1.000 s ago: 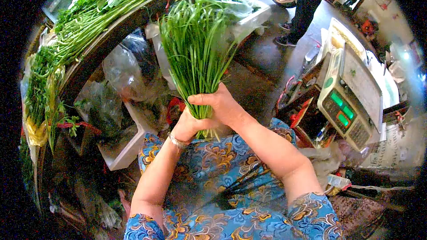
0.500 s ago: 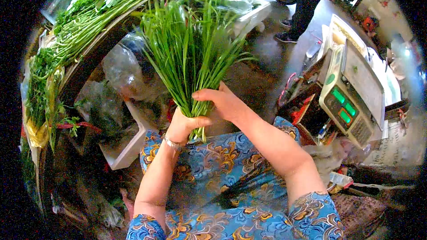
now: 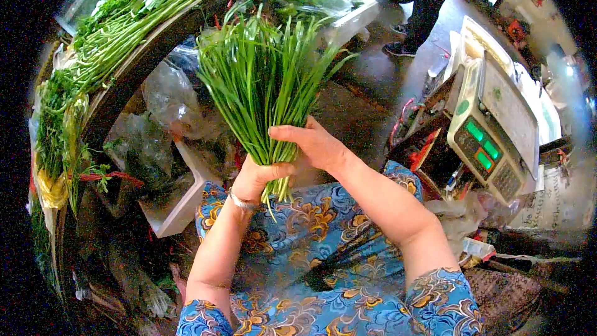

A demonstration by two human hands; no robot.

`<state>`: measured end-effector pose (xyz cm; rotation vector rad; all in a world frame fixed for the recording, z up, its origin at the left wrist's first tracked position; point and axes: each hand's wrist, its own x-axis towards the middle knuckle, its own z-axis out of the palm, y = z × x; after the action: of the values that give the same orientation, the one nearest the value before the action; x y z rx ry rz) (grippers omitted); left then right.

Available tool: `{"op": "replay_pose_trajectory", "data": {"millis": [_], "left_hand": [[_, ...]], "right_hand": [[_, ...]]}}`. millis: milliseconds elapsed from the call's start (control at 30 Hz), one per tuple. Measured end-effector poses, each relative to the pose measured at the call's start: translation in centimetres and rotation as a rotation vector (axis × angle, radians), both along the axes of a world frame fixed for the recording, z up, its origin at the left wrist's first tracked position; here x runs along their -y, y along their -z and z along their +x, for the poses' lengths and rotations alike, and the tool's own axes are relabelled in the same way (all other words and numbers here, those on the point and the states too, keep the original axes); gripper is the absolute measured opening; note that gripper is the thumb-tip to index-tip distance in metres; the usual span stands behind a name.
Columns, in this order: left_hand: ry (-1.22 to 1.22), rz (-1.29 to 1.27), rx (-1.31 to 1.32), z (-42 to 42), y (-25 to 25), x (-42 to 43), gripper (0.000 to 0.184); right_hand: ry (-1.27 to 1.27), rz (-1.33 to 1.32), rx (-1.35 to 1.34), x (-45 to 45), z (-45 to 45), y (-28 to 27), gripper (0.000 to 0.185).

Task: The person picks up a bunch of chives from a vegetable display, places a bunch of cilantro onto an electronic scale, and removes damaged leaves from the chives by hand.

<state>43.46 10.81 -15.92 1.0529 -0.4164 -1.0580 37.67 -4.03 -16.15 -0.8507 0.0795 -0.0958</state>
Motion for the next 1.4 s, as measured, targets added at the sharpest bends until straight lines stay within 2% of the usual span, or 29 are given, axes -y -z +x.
{"op": "replay_pose_trajectory", "data": {"millis": [33,100,167,233,300,367,400,433,500,533,567,633,700,767,833,1067,1167,1300,1400], "left_hand": [[0.0,-0.001,-0.001,0.3,0.3,0.1,0.048],[-0.096,0.083,0.182,1.3,1.0,0.4,0.056],[-0.128,0.16,0.038,2.5,0.8,0.6,0.044],[-0.131,-0.001,0.011,2.5,2.1,0.6,0.043],[-0.133,0.06,0.014,2.4,2.0,0.0,0.043],[-0.136,0.118,0.015,2.2,2.4,-0.4,0.043],[-0.141,0.174,0.015,2.3,2.8,-0.4,0.043],[-0.145,0.23,0.016,2.4,3.0,-0.4,0.044],[-0.142,0.234,0.005,2.4,3.3,-0.3,0.044],[-0.152,0.267,0.021,2.3,3.5,-0.3,0.045],[-0.16,0.302,0.036,2.2,3.7,-0.2,0.046],[-0.156,0.303,0.035,2.1,3.6,-0.1,0.047],[-0.153,0.302,0.038,2.1,3.6,0.2,0.048],[-0.138,0.304,-0.013,2.3,3.6,0.2,0.049],[-0.166,0.238,0.017,1.8,3.4,0.2,0.049],[-0.138,0.32,0.043,2.0,4.3,-0.1,0.049],[-0.131,0.369,0.02,2.2,4.2,-0.6,0.05],[-0.14,0.381,0.039,2.7,4.5,-0.8,0.051],[-0.154,0.429,0.027,2.9,4.7,-1.0,0.047]], "right_hand": [[-0.028,0.042,0.026,0.1,0.1,0.3,0.042],[-0.059,0.088,0.051,0.5,0.4,1.0,0.044],[0.002,0.077,-0.056,1.5,1.1,1.6,0.047],[0.094,0.004,-0.109,2.6,1.4,1.7,0.052],[0.243,-0.013,-0.241,4.4,1.2,1.3,0.06],[0.566,-0.284,-0.422,6.5,1.5,1.4,0.069],[0.697,-0.463,-0.261,6.5,1.1,0.0,0.072],[0.937,-0.642,-0.219,7.4,1.5,1.0,0.069],[1.103,-1.136,-0.13,8.2,1.0,-0.9,0.061],[1.133,-1.377,0.003,8.2,0.8,-1.9,0.048],[1.084,-1.39,0.118,6.7,0.9,-3.7,0.033],[0.863,-1.472,0.245,4.9,1.6,-5.0,0.021],[0.759,-1.591,0.347,3.0,2.7,-5.9,0.014],[0.748,-1.67,0.32,1.9,3.7,-5.0,0.014],[0.679,-1.642,0.348,1.9,4.5,-3.6,0.014],[0.58,-1.839,0.407,2.3,4.4,-2.4,0.007],[0.524,-1.885,0.452,2.7,4.2,-2.5,0.011],[0.483,-1.874,0.523,3.0,3.7,-2.5,0.01],[0.373,-1.725,0.552,3.1,3.1,-2.4,0.009]]}}
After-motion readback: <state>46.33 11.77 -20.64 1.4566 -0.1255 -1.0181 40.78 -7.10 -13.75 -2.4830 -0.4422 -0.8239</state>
